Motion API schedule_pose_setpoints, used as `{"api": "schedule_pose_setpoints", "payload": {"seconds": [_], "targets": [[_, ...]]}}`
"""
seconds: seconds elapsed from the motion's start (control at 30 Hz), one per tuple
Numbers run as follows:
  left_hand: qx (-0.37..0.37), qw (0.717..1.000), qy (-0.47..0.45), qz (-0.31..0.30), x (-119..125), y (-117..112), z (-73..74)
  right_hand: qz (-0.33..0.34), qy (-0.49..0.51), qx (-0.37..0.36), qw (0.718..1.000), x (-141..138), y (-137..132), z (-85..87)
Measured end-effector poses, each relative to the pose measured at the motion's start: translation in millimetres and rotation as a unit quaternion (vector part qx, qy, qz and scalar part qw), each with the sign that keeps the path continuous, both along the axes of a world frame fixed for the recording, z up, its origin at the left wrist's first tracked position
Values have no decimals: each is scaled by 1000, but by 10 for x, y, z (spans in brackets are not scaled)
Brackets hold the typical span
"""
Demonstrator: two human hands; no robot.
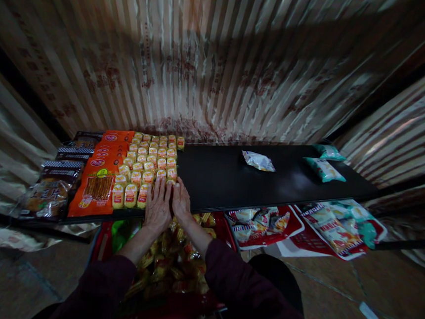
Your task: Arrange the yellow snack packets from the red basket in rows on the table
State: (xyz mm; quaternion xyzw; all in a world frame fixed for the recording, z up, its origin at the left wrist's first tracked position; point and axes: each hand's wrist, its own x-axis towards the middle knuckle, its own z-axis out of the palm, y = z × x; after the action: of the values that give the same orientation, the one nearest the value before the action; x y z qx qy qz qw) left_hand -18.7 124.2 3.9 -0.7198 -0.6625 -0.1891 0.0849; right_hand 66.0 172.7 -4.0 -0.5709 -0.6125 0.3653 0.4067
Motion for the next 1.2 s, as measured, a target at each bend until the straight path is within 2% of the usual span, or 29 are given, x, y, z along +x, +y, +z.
{"api": "schedule_pose_setpoints", "payload": {"seconds": [0.2,0.37,0.57,0.73,0.83,0.93,1.1,1.2], "targets": [[13,1000,-3,-5,-13,-17,4,-22,29,1,999,30,-13,-49],[9,1000,-21,-15,22,-78,30,-27,38,10,999,125,-115,-12],[1,996,-53,-71,173,-301,51,-25,48,60,997,316,-443,28],[-7,989,-97,-113,323,-577,-13,-3,43,76,996,509,-802,41],[-13,985,-127,-115,414,-779,-126,15,34,66,997,610,-990,-17],[-44,981,-150,-117,507,-986,-313,27,19,33,999,683,-1140,-160],[-132,970,-185,-86,636,-1201,-690,30,-5,-35,999,768,-1330,-542],[-180,958,-214,-68,679,-1228,-871,-10,3,-77,997,821,-1403,-799]]}}
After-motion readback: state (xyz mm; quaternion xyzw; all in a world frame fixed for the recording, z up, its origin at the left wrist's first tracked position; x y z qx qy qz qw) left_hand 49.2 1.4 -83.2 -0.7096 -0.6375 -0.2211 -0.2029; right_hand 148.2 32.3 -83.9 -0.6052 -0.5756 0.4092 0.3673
